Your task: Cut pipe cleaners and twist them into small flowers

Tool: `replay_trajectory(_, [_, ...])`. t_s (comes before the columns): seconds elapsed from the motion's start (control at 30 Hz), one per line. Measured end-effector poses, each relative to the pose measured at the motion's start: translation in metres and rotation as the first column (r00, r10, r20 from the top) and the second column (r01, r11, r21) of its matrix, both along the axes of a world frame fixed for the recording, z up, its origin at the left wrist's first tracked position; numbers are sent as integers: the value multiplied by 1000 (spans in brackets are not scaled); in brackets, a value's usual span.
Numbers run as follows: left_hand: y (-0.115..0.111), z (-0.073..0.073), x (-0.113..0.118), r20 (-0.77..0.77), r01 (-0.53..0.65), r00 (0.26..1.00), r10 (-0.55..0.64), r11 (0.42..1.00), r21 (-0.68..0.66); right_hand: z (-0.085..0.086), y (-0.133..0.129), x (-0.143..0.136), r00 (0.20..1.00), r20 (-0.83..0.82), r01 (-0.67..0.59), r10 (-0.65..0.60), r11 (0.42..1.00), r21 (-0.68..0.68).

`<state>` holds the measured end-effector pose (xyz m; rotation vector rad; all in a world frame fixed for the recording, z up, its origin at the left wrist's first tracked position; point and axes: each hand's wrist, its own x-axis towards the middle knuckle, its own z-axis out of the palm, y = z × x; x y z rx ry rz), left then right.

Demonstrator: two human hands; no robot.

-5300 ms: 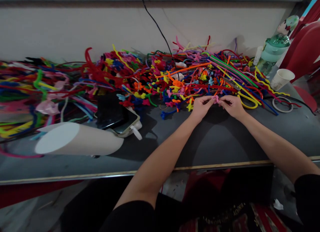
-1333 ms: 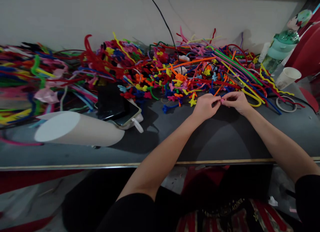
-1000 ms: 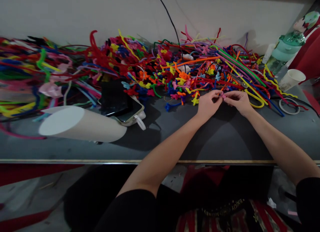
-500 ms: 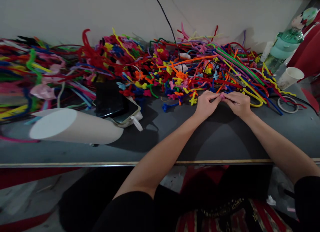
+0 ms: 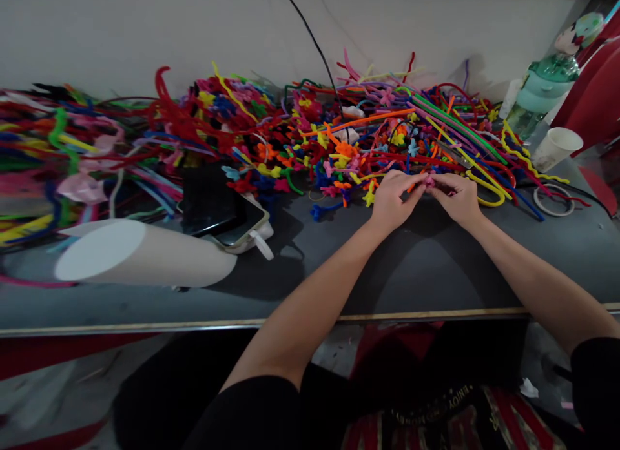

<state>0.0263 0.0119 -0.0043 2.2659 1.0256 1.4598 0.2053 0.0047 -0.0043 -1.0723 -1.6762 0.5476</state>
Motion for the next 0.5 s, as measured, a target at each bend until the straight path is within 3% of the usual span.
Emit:
replay_trajectory(0.2, [0, -1, 0, 13, -53, 999, 53, 997, 60, 3, -3, 0, 985, 172, -30, 0, 985, 173])
replay_trajectory(0.5, [-6, -3, 2, -67, -157, 983, 168, 977, 146, 3, -9, -4, 954, 300, -19, -31, 987, 162])
